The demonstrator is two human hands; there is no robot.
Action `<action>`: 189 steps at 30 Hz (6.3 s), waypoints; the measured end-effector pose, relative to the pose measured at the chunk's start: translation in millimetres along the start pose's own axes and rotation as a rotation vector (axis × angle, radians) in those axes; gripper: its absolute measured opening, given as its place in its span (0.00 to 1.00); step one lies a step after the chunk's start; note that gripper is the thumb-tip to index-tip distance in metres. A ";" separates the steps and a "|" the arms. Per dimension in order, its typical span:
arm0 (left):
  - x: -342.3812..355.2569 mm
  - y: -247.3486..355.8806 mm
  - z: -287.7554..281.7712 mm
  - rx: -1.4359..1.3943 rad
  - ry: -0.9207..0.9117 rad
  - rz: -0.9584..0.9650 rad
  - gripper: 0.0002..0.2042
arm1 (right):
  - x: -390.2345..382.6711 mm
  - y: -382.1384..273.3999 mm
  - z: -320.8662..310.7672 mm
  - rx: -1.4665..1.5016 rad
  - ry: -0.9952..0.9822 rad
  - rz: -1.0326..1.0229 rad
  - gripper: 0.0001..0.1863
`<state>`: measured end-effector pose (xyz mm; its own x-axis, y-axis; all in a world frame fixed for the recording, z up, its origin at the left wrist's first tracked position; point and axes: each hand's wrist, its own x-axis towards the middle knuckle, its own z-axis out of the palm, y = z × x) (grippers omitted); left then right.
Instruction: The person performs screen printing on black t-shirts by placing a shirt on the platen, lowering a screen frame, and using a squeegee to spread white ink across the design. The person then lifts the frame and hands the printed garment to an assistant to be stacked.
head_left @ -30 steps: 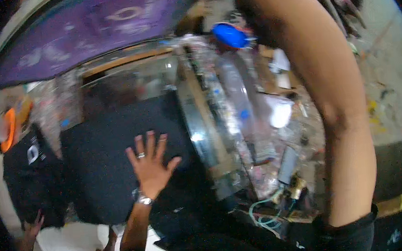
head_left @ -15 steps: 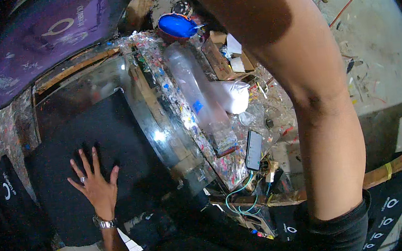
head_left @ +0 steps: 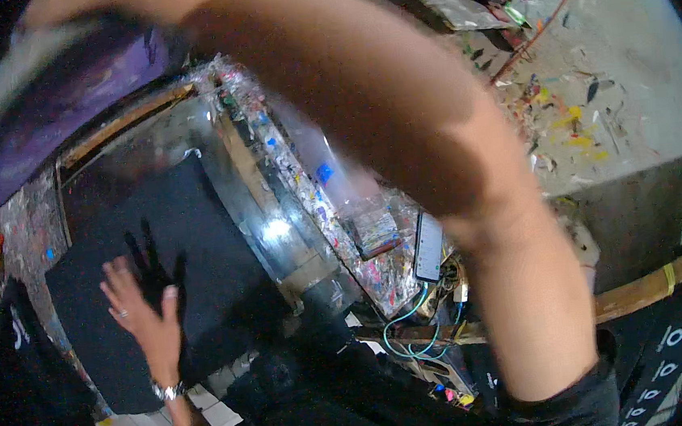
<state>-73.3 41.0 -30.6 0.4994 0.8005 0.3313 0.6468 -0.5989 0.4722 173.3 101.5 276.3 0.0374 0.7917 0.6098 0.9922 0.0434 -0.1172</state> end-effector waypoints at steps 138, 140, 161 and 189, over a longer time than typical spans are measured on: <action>47.2 51.8 56.9 -0.826 -0.227 -0.533 0.09 | 57.6 20.6 -32.5 0.047 -0.179 0.055 0.37; 50.7 48.9 37.7 -0.722 -0.204 -0.305 0.09 | 62.1 14.6 -17.4 0.075 -0.170 0.031 0.38; -37.1 -61.9 -27.6 0.486 0.092 -0.474 0.17 | 119.1 62.8 9.4 0.061 -0.217 0.145 0.44; -85.2 -421.5 -385.6 -0.733 0.777 -0.707 0.15 | 154.2 119.6 32.8 0.161 -0.262 0.073 0.37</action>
<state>-610.8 233.5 57.2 -0.4481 0.8888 0.0961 0.0411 -0.0869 0.9954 293.7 248.8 330.6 0.0553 0.9255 0.3747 0.9556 0.0597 -0.2885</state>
